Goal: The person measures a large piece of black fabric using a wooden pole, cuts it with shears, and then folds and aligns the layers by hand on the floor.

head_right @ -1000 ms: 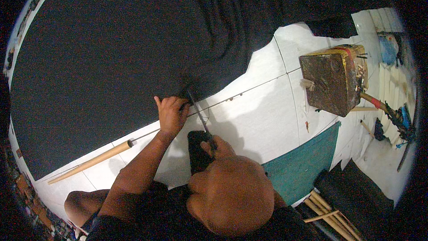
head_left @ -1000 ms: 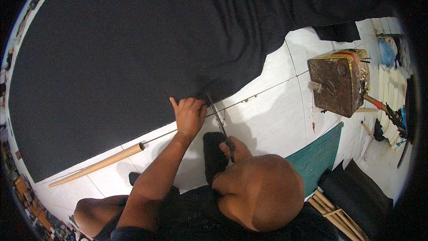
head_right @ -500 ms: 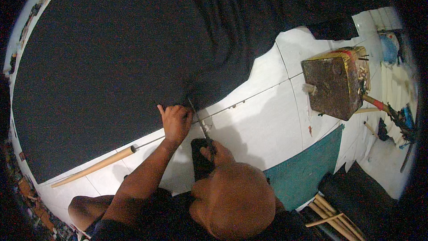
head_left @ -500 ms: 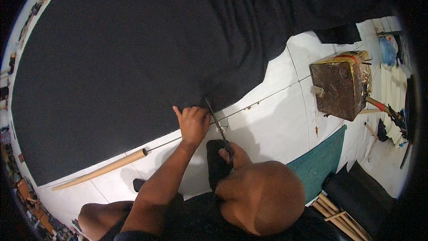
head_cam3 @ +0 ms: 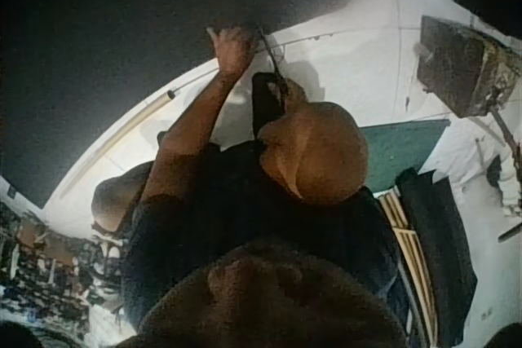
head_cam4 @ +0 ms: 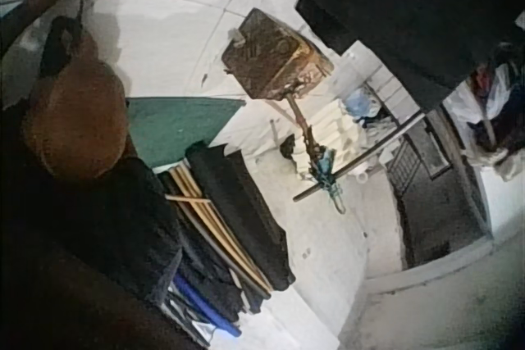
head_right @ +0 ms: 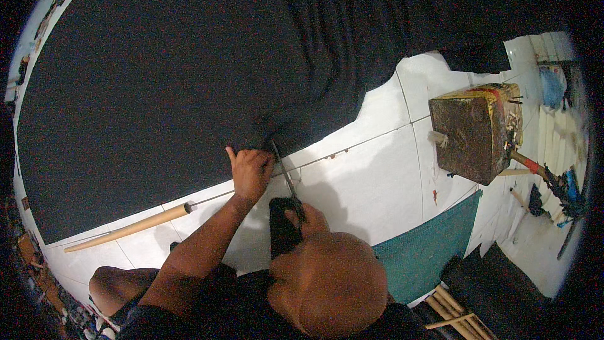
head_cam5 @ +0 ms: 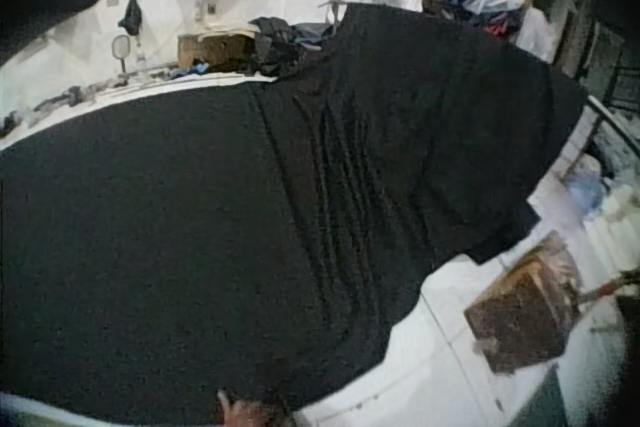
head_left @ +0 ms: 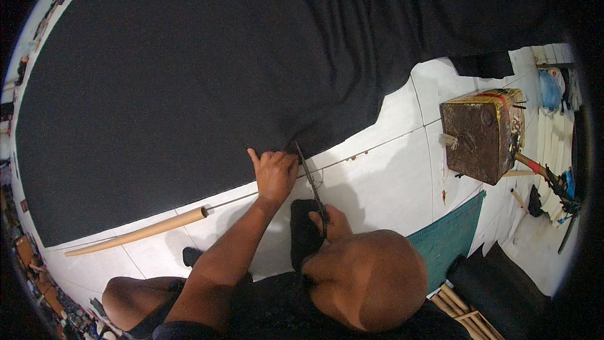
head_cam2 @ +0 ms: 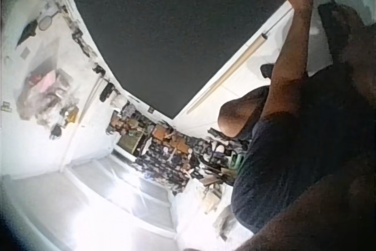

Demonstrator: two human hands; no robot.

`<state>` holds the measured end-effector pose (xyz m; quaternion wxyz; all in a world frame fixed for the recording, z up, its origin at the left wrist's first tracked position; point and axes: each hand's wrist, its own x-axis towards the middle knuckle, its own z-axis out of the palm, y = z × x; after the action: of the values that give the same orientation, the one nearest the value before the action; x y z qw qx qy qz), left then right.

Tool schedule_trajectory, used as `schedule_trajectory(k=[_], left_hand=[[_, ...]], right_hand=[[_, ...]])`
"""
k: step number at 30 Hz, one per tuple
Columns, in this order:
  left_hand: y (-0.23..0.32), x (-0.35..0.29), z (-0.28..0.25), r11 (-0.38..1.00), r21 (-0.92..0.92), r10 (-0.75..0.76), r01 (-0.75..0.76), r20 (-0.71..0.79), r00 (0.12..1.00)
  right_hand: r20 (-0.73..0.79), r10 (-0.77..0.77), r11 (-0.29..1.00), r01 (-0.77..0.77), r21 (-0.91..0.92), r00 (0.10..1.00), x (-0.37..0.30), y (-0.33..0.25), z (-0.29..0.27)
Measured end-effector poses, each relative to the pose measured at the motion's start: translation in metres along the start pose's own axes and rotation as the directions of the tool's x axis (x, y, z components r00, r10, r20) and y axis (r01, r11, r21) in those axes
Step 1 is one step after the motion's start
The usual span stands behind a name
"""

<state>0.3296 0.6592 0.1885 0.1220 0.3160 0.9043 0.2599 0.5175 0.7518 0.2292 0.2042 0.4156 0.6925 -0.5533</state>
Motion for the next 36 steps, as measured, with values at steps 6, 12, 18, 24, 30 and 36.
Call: schedule_trajectory(k=[6,12,18,24,30,36], left_hand=[[0.001,-0.002,-0.006,1.000,-0.029,-0.002,0.003,0.040,0.999],[-0.002,-0.003,-0.007,0.999,-0.042,0.016,-0.014,0.056,0.998],[-0.003,-0.002,-0.009,0.998,-0.062,0.027,-0.026,0.026,0.999],[-0.001,-0.003,-0.011,0.996,-0.063,0.061,-0.056,0.076,0.995],[-0.009,-0.007,-0.019,0.988,0.009,0.149,-0.151,0.126,0.981],[-0.003,-0.017,-0.020,0.898,0.305,0.255,-0.316,0.223,0.941]], right_hand=[[0.075,-0.038,0.995,0.031,0.097,0.996,-0.009,-0.018,-0.012],[0.132,0.058,0.998,-0.055,-0.022,0.990,0.019,-0.019,-0.010],[-0.011,-0.189,0.981,0.188,-0.055,0.982,0.030,-0.015,0.002],[0.014,-0.172,0.985,0.172,0.009,0.985,0.041,0.017,0.007],[0.087,-0.203,0.973,0.190,0.134,0.975,0.027,-0.014,-0.003],[-0.009,-0.202,0.976,0.202,0.083,0.979,0.045,-0.048,0.003]])
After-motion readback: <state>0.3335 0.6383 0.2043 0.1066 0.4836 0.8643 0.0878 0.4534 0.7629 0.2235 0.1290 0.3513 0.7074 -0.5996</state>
